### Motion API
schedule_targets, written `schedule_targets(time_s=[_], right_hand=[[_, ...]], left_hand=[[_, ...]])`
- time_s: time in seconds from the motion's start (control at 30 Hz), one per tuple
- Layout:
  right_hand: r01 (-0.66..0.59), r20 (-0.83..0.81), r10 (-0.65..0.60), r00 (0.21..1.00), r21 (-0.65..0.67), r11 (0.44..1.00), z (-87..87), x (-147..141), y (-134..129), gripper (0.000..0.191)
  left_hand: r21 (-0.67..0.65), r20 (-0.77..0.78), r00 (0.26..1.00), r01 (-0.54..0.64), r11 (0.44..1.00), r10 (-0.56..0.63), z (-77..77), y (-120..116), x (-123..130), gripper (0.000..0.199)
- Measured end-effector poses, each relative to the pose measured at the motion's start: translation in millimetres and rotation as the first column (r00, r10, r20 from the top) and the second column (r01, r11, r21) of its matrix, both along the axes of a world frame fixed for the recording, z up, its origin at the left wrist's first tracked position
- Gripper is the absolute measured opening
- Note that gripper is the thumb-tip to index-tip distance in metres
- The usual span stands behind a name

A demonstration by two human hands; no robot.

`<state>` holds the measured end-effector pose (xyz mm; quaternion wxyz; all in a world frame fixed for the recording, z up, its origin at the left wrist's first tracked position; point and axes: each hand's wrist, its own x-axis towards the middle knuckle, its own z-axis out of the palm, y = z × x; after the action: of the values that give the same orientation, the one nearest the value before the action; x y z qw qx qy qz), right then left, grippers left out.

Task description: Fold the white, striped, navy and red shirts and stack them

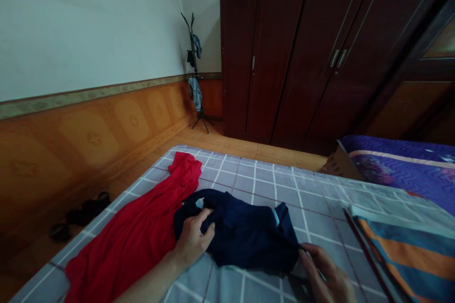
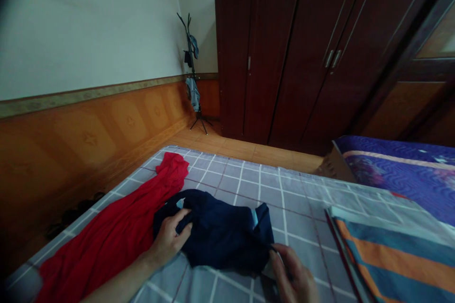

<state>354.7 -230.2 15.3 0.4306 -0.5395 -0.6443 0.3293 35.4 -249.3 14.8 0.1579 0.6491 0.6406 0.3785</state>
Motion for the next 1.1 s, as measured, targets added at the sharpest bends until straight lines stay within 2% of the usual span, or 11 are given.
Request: schedule_targets(time_s=[0.13,0.23,0.4,0.57,0.8,1.1], right_hand=[[-0.064,-0.153,0.056,0.987,-0.050,0.997,6.8,-7,2,0.039],[-0.136,-0.181,0.127,0.975,-0.035,0.990,7.0,-7,4,0.039],[-0.174,-0.094,0.173,0.980,-0.002,0.985,3.4,-9,7,0.035],[-0.220,-0.023,0.221,0.975,0.025,0.975,9.0,-12,7,0.030],[-0.248,0.166,0.244,0.956,0.006,0.969,3.2,-12,13,0.040],[-0.256,0.182,0.246,0.952,0.035,0.966,-6.7,-9,16,0.042]], left_hand=[[0.102,-0.018,1.000,-0.022,0.995,0.024,1.0,0,1,0.027],[0.134,-0.091,0.994,-0.043,0.990,0.056,-0.8,2,1,0.028],[0.163,-0.164,0.983,-0.059,0.985,0.086,-3.1,3,3,0.027],[0.192,-0.195,0.977,-0.052,0.980,0.091,-2.5,3,4,0.026],[0.203,-0.221,0.970,-0.056,0.978,0.102,-8.5,6,2,0.026],[0.237,-0.244,0.965,-0.039,0.971,0.098,-10.8,7,1,0.028]])
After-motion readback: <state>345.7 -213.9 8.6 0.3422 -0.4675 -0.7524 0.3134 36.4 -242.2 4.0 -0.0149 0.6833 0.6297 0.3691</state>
